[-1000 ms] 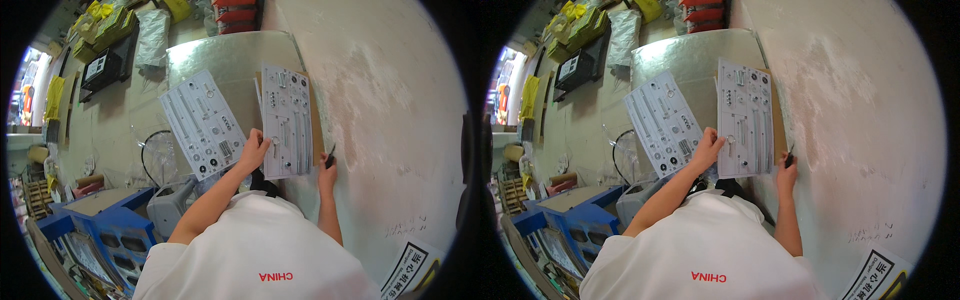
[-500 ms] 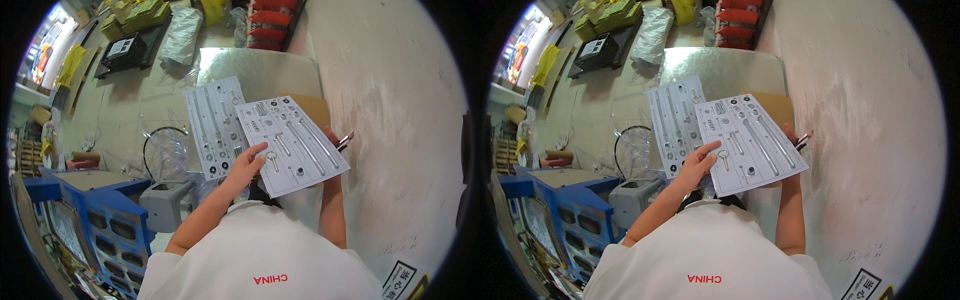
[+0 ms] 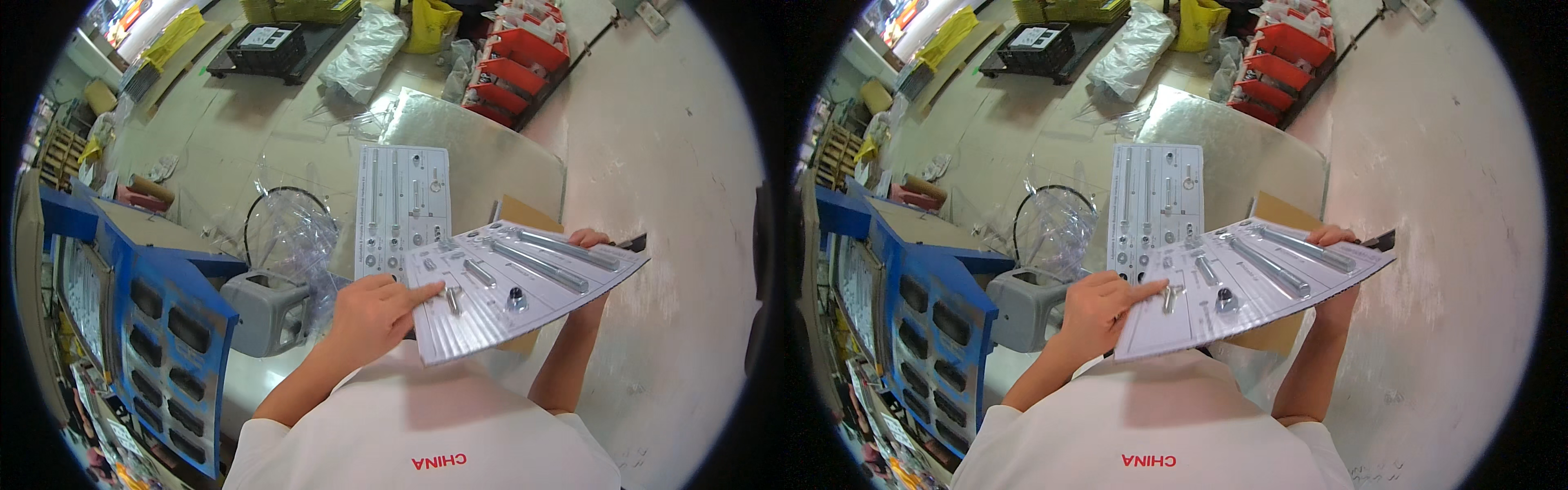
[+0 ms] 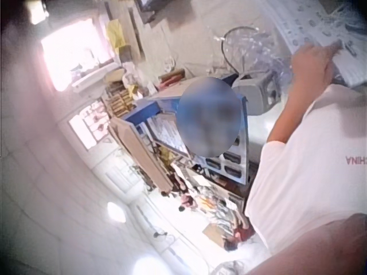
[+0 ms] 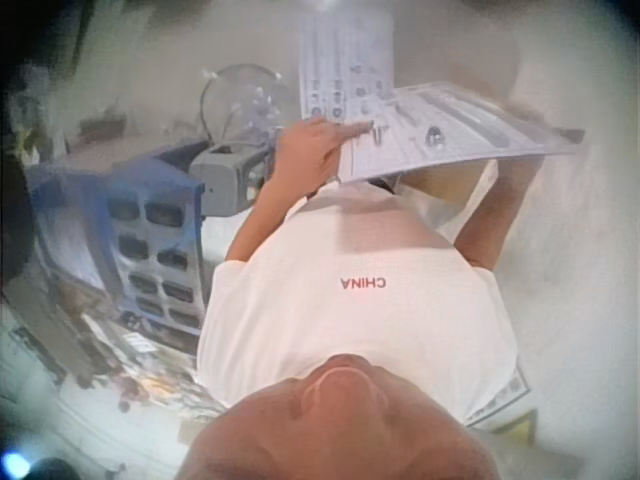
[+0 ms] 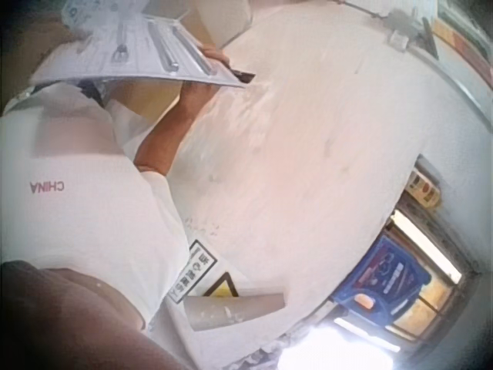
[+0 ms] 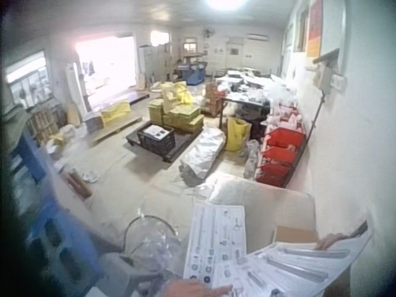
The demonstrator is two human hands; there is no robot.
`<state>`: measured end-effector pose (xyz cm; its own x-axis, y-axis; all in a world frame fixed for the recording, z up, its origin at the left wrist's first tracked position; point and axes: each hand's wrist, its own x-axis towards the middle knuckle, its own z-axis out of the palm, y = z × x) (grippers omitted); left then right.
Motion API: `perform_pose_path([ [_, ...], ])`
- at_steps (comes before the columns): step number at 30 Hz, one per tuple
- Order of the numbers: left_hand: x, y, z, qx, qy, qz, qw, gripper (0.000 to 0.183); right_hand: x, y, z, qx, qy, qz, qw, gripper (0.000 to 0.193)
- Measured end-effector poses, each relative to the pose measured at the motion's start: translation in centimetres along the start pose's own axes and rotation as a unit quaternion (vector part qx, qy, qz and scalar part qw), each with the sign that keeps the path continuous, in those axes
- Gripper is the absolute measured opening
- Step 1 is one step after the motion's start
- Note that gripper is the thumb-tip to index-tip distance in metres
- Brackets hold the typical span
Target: The person assembles and packages hardware kits. They place metal components into plastic blister packs, insert cardboard backings, and use a box cutter to trim the edges. The finished kits are stacked on a blue workbench.
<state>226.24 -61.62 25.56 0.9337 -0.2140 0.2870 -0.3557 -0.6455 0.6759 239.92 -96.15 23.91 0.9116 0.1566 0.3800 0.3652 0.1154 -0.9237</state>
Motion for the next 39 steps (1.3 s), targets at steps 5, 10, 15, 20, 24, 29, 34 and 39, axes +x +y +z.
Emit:
perform_pose_path([
  [5, -1.5, -1.9, -0.6, -0.383, -0.059, -0.111, 0.915, 0.054, 7.6, -1.7, 5.8, -0.041, -0.193, -0.013, 0.98, 0.013],
  [10, -2.0, -3.7, 4.8, -0.519, 0.012, -0.198, 0.832, 0.044, 11.6, -0.1, 16.6, -0.324, -0.425, -0.1, 0.839, 0.025],
  [15, -2.8, -3.8, 10.0, -0.204, 0.067, -0.271, 0.938, 0.04, 10.1, 4.4, 20.1, -0.188, -0.473, -0.043, 0.86, 0.024],
  [20, -3.1, -3.9, 13.1, -0.087, 0.143, -0.178, 0.97, 0.07, 7.4, 9.8, 17.4, 0.024, -0.177, 0.223, 0.958, 0.032],
  [24, -3.5, -3.9, 15.1, -0.088, 0.169, -0.161, 0.968, 0.083, 5.7, 16.4, 14.3, 0.013, -0.146, 0.34, 0.929, 0.04],
  [29, -3.5, -3.5, 12.8, -0.113, 0.19, -0.167, 0.961, 0.083, 5.4, 23.2, 10.6, -0.059, -0.063, 0.327, 0.941, 0.04],
  [34, -4.8, -7.1, 5.0, -0.153, -0.087, -0.271, 0.946, 0.065, 10.8, 25.9, 9.8, -0.129, -0.017, 0.28, 0.951, 0.041],
  [39, -4.8, -13.6, -1.8, -0.197, 0.027, -0.364, 0.91, 0.057, 8.6, 23.3, 4.5, -0.099, 0.0, 0.374, 0.922, 0.034],
])
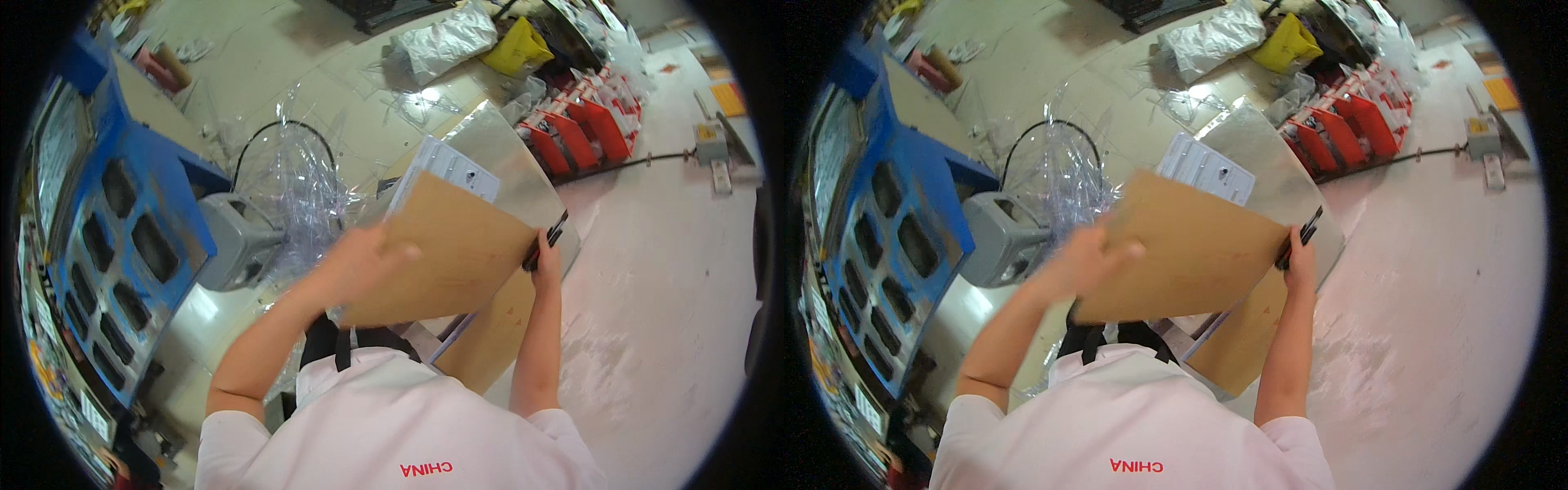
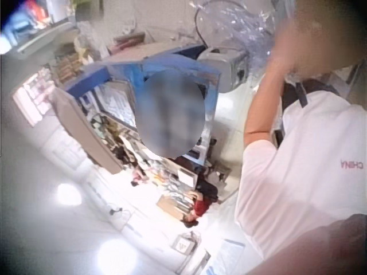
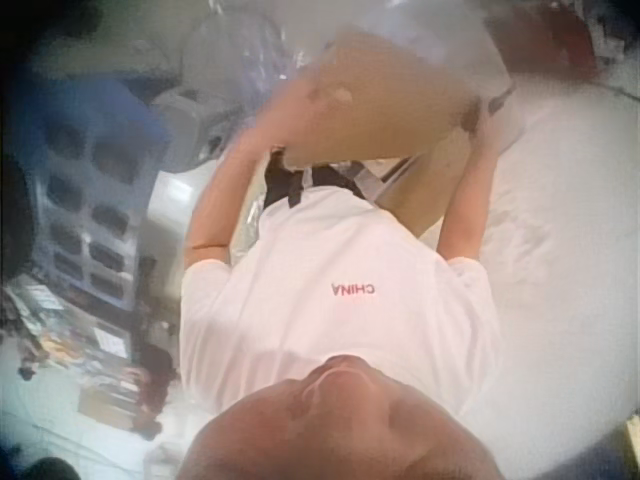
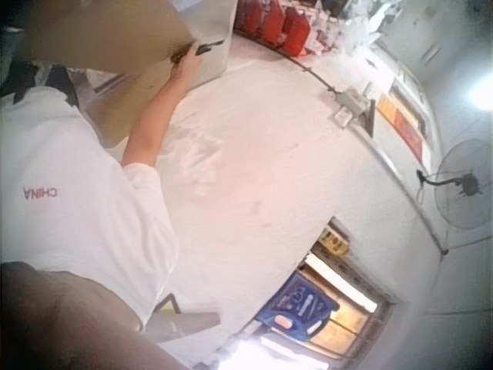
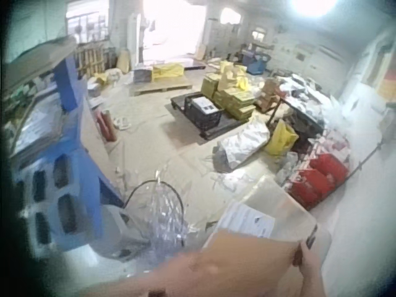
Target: The person assembles and packages hardware kits. They place metal components into plastic blister packs, insert cardboard backings, and use a box cutter to trim the edges. The finished kits are stacked on a blue workbench.
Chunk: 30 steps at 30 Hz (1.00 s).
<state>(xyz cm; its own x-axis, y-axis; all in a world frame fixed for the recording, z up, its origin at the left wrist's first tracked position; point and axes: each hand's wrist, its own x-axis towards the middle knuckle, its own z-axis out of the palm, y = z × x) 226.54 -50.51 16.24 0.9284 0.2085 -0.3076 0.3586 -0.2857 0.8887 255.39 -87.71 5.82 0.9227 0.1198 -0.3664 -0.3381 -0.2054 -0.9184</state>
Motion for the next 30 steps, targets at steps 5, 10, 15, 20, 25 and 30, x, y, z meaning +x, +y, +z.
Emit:
perform_pose_path([
  [5, 15.3, -0.4, -4.9, 0.218, 0.056, -0.008, 0.974, 0.045, -11.8, 5.6, -1.8, -0.045, 0.001, 0.122, 0.991, 0.032],
  [10, 31.7, 0.4, 3.6, 0.312, -0.049, 0.162, 0.935, 0.042, -18.7, 9.9, 4.3, -0.048, 0.017, 0.184, 0.982, 0.036],
  [15, 40.8, 1.0, 13.1, 0.376, -0.075, 0.167, 0.909, 0.037, -16.7, 14.0, 6.4, -0.028, 0.116, 0.155, 0.981, 0.046],
  [20, 43.2, -1.4, 16.9, 0.351, -0.072, 0.136, 0.924, 0.031, -13.8, 17.3, 5.1, -0.046, 0.142, 0.192, 0.97, 0.047],
  [25, 43.3, -1.5, 17.8, 0.311, -0.067, 0.208, 0.925, 0.028, -13.6, 17.1, 5.2, -0.081, 0.143, 0.153, 0.974, 0.047],
  [30, 43.6, -0.6, 19.8, 0.317, -0.042, 0.24, 0.916, 0.026, -13.5, 15.5, 4.7, -0.162, 0.109, 0.137, 0.971, 0.049],
])
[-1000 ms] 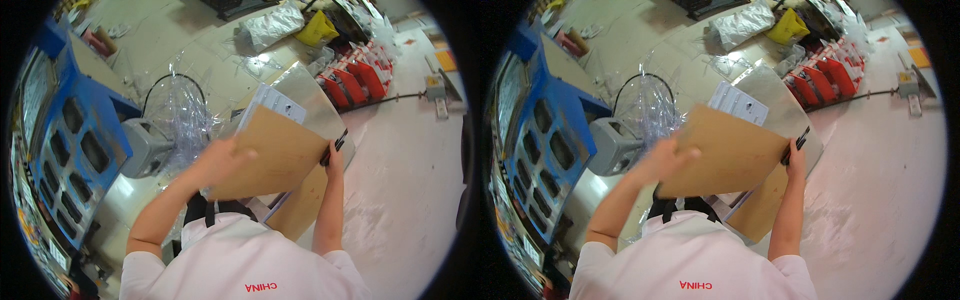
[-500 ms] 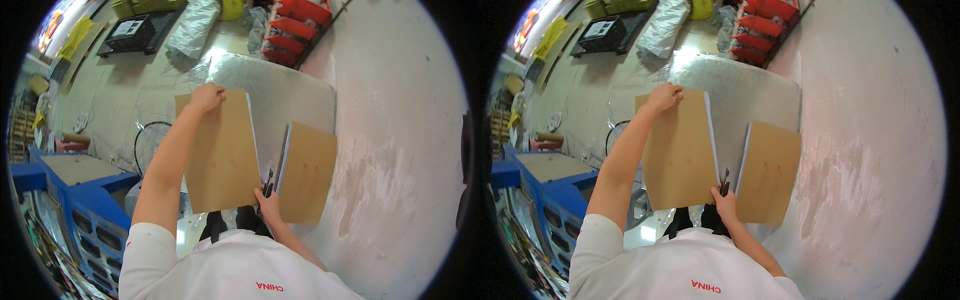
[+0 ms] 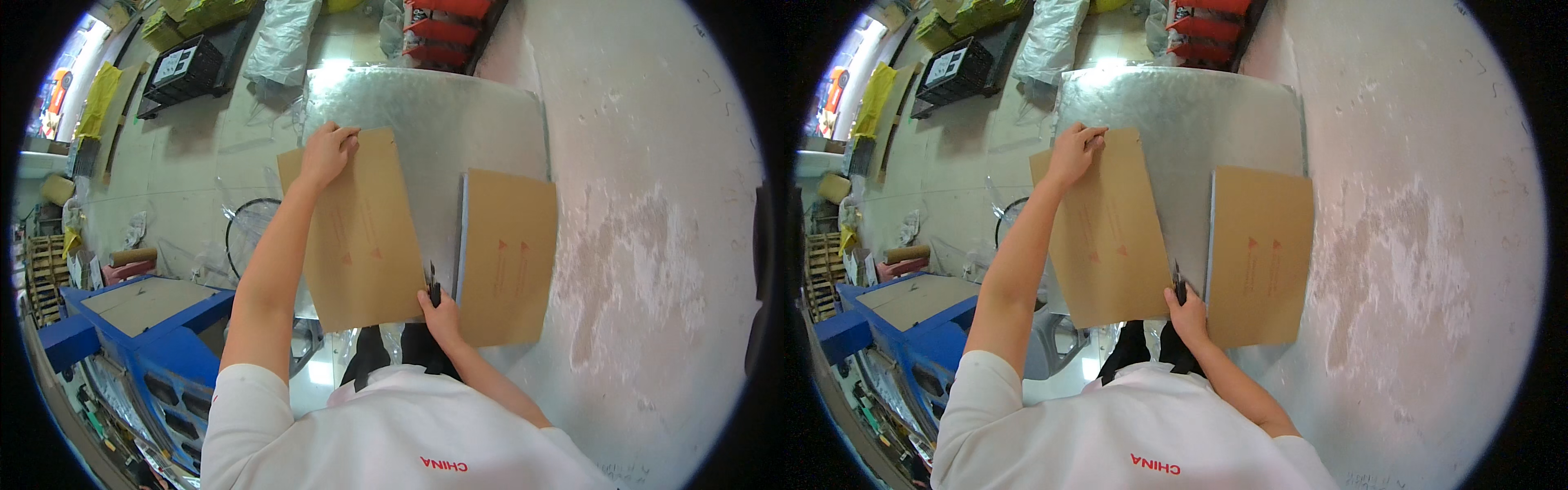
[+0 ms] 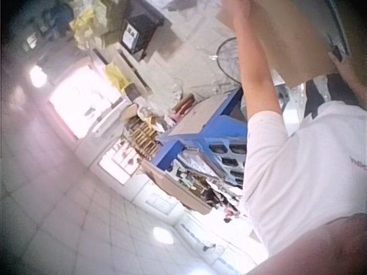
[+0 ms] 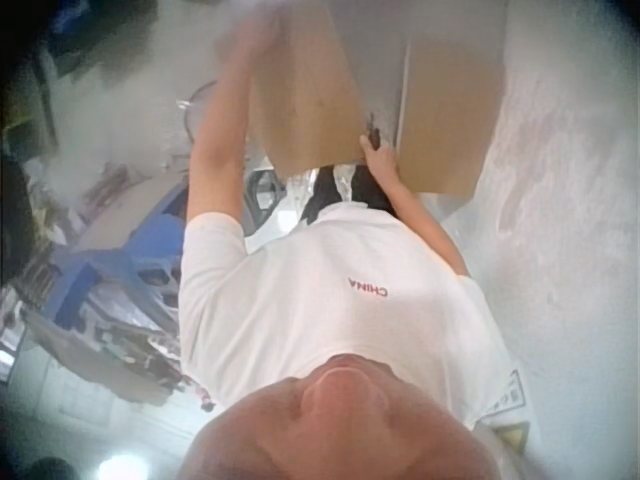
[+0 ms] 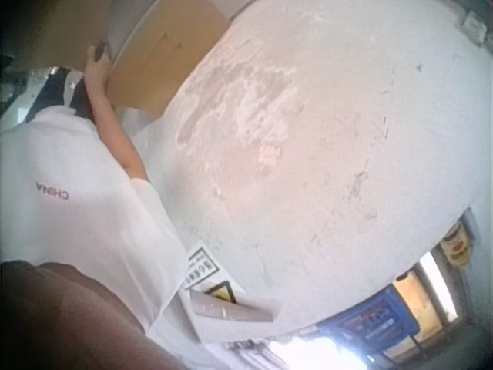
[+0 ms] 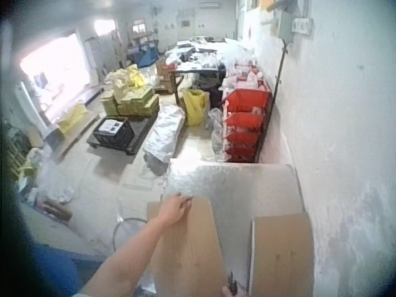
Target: The person assembles and packages hardware kits. They place metal components into plastic blister packs, insert cardboard backings, and use a box cutter to trim the edges. The finished kits are stacked on a blue workbench.
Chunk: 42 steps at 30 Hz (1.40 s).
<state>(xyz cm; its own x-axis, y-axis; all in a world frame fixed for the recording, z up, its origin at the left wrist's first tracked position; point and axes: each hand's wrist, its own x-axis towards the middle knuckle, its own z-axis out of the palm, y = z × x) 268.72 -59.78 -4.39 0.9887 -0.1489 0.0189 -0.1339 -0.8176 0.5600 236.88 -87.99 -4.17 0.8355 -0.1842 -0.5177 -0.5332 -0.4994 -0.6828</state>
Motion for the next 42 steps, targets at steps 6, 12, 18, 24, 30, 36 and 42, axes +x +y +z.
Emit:
perform_pose_path([
  [6, -1.0, 1.5, 2.3, 0.127, 0.083, 0.02, 0.988, 0.036, 0.5, -0.2, 0.3, -0.021, -0.029, -0.012, 0.999, 0.062],
  [12, -9.3, 6.1, 1.7, 0.205, 0.164, 0.032, 0.964, 0.055, 0.5, 0.3, 0.6, -0.012, -0.021, -0.01, 1.0, 0.068],
  [18, -18.2, 1.8, -0.8, 0.031, 0.252, -0.35, 0.902, 0.036, -0.2, -0.3, -0.2, -0.046, -0.041, -0.015, 0.998, 0.065],
  [24, -22.1, -2.7, -0.7, -0.23, 0.171, -0.358, 0.889, 0.026, -0.6, -0.9, 0.3, -0.069, -0.002, -0.017, 0.997, 0.066],
  [30, -21.9, -2.2, 1.7, -0.181, 0.288, -0.307, 0.889, 0.022, -1.3, -1.3, 0.7, -0.092, 0.002, -0.041, 0.995, 0.06],
  [36, -24.3, -4.0, 1.3, -0.209, 0.269, -0.28, 0.898, 0.023, -3.2, -2.0, 1.5, -0.105, 0.057, -0.07, 0.99, 0.054],
  [42, -25.1, -4.3, 0.9, -0.247, 0.255, -0.331, 0.875, 0.025, -2.3, -1.1, 1.9, -0.115, 0.032, -0.063, 0.991, 0.052],
])
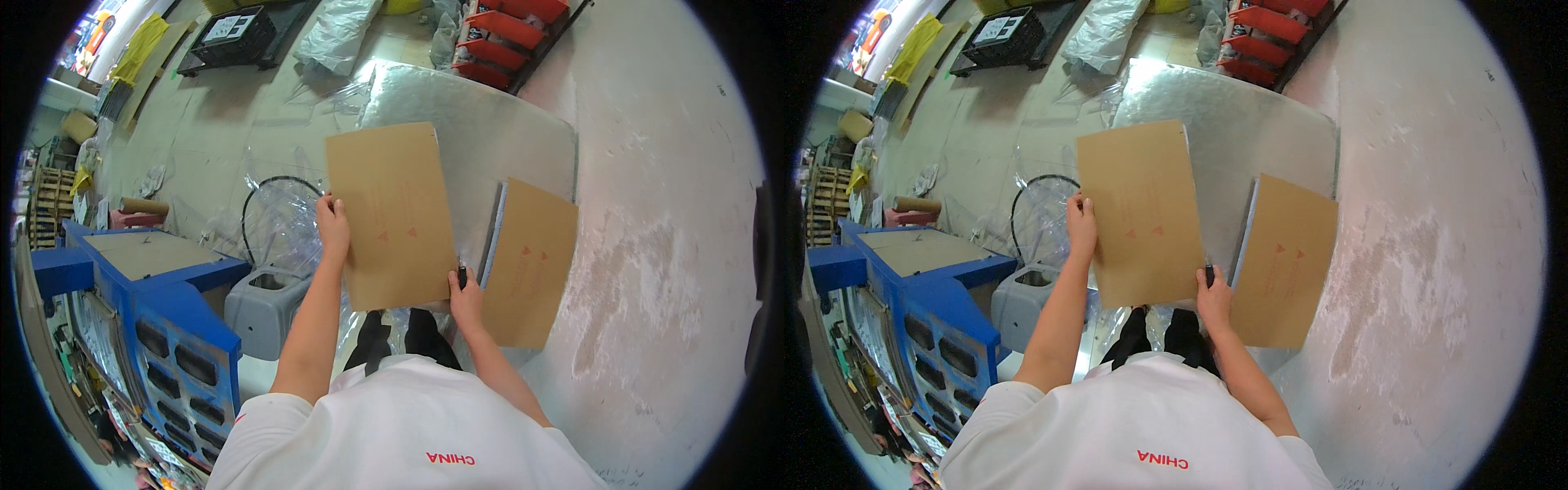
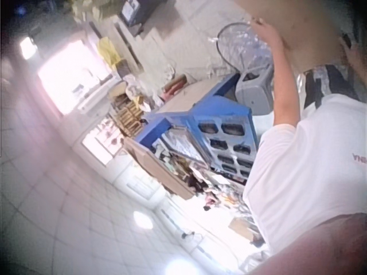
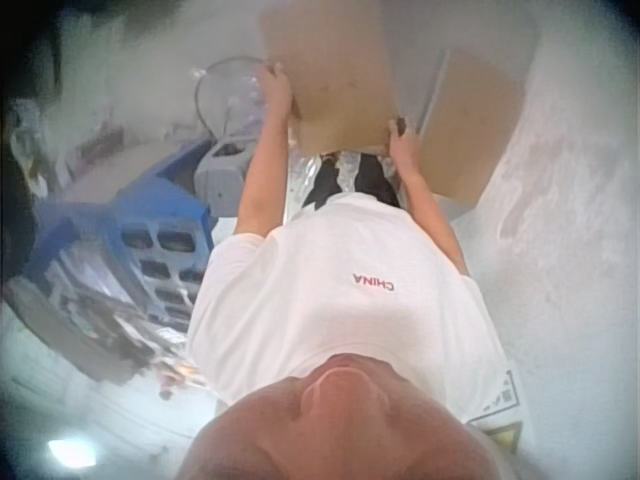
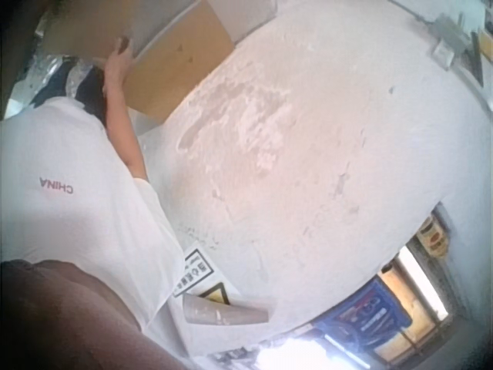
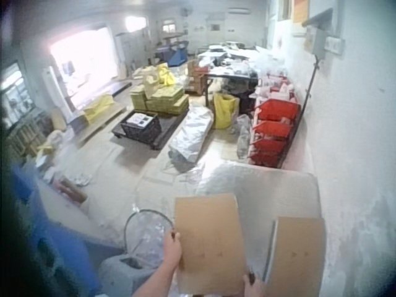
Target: The person assembles and packages hardware kits. They place metal components into plastic blister packs, insert cardboard backings, and use a box cutter to trim the edges. The finished kits are stacked on a blue workbench.
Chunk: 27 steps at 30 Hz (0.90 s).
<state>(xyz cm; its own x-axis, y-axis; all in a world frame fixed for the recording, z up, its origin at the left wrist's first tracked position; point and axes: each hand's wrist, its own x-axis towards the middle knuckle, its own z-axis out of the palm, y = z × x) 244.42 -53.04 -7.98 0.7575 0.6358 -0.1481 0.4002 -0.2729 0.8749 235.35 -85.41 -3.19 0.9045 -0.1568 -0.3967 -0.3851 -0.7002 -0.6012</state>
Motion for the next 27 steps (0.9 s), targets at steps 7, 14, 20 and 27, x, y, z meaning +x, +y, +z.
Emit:
perform_pose_path([
  [7, -0.3, 2.2, 0.8, 0.149, 0.012, 0.053, 0.987, 0.042, 0.0, -0.6, -0.5, -0.051, -0.038, -0.003, 0.998, 0.042],
  [14, -4.9, 8.1, 4.2, 0.386, -0.168, 0.367, 0.83, 0.059, -1.0, -3.3, -1.6, -0.087, -0.034, -0.03, 0.995, 0.033],
  [20, -6.4, 9.2, 6.8, 0.365, -0.187, 0.383, 0.828, 0.058, -0.1, -2.0, -6.6, -0.14, 0.085, -0.058, 0.985, 0.038],
  [27, -6.5, 9.0, 6.3, 0.375, -0.204, 0.353, 0.833, 0.056, 1.9, -0.6, -8.5, -0.257, 0.029, 0.059, 0.964, 0.054],
])
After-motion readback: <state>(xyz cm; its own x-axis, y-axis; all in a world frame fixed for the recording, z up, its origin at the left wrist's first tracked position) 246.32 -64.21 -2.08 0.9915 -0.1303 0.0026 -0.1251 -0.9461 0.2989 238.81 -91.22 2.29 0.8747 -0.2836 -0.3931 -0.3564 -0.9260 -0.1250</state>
